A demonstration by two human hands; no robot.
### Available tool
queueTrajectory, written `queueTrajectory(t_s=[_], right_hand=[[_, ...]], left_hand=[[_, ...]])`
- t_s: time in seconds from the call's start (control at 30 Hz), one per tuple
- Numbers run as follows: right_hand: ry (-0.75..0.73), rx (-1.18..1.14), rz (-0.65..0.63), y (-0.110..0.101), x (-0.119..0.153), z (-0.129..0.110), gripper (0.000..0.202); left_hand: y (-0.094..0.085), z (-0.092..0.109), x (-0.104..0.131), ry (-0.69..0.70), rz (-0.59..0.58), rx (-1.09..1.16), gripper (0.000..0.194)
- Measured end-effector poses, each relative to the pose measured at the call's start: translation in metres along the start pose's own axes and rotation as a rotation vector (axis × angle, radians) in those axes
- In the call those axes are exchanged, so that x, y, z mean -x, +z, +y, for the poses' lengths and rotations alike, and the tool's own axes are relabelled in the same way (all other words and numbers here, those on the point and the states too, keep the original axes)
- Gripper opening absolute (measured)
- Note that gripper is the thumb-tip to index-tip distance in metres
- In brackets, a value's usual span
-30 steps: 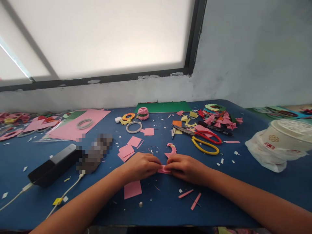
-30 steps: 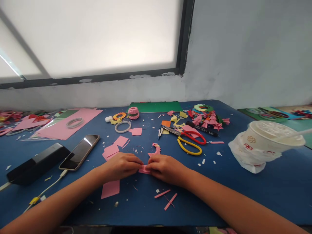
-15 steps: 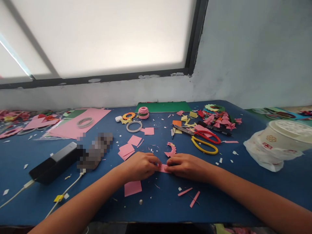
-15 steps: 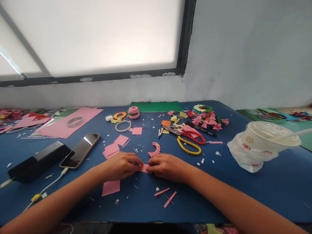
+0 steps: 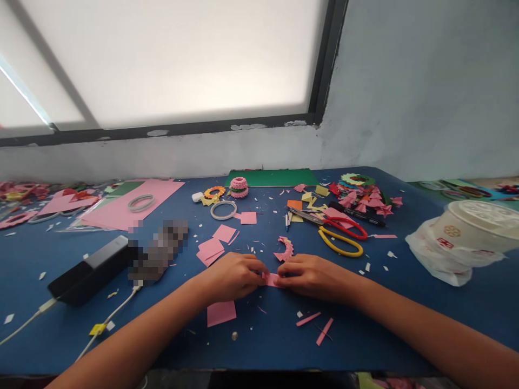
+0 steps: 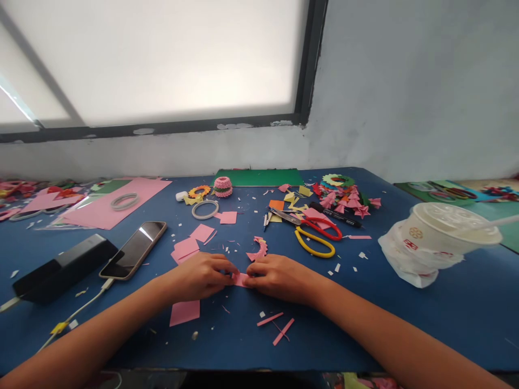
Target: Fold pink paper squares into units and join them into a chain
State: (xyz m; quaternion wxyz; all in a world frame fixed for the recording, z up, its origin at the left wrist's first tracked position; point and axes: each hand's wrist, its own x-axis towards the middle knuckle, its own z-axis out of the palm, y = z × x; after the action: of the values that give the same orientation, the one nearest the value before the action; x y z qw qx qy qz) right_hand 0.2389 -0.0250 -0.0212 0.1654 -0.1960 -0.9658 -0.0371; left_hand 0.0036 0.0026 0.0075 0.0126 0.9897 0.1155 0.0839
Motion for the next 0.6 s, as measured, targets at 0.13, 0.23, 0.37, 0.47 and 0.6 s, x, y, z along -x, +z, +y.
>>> queueTrajectory(t_s=[0.13, 0.23, 0.37, 0.47, 0.6], right_hand=[[0.01, -0.004, -0.024, -0.001, -0.001, 0.0, 0.024], [0.012, -0.018, -0.023, -0.002, -0.002, -0.002, 0.026], [-0.007, -0.038, -0.008, -0.002, -0.003, -0.008, 0.027], [0.033, -0.061, -0.016, -0.002, -0.005, -0.014, 0.025], [0.179, -0.095, -0.023, -0.008, -0.01, -0.019, 0.023]], left_hand=[[-0.001, 0.002, 0.0, 0.0, -0.008, -0.008, 0.02], [0.0, 0.005, -0.001, 0.0, -0.016, -0.017, 0.022], [0.0, 0.009, -0.003, -0.025, -0.038, -0.018, 0.022], [-0.001, 0.013, -0.006, -0.037, -0.054, -0.007, 0.022], [-0.006, 0.017, -0.009, -0.146, -0.094, 0.005, 0.02]])
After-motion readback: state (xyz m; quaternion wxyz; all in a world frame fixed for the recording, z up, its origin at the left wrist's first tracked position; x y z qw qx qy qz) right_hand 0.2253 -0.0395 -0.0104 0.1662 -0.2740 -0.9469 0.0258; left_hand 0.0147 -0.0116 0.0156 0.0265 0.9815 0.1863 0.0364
